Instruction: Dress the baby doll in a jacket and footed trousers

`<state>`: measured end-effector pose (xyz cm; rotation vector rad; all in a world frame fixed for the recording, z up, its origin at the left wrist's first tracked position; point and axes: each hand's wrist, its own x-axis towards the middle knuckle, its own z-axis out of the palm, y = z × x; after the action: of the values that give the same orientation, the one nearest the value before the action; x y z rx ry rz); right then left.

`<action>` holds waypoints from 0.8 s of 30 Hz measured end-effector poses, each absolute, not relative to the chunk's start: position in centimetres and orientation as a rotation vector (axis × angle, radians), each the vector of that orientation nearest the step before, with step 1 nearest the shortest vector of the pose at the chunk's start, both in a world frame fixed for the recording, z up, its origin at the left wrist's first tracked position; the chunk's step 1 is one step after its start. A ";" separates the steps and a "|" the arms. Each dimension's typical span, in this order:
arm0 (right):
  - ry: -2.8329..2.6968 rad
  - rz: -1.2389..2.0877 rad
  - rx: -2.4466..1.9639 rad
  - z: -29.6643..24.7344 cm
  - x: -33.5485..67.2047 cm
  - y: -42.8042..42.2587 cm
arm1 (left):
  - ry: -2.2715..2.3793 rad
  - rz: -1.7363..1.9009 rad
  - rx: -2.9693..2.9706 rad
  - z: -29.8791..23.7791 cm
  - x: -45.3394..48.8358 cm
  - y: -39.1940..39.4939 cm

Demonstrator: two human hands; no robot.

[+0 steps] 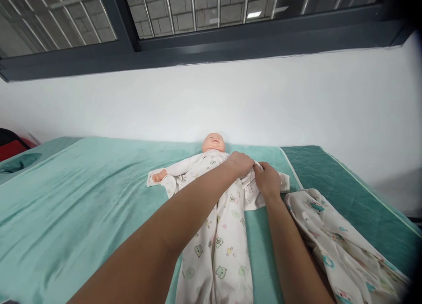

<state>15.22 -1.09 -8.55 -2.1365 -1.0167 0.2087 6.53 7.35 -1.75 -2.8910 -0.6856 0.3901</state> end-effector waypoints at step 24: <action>-0.715 0.258 -1.770 -10.2 17.2 -0.9 | -0.719 0.076 -2.743 2.6 1.1 7.4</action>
<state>17.23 -0.91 -10.24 -1.7701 -0.7154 0.2581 1.13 7.37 2.62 -2.7431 -0.7189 0.0759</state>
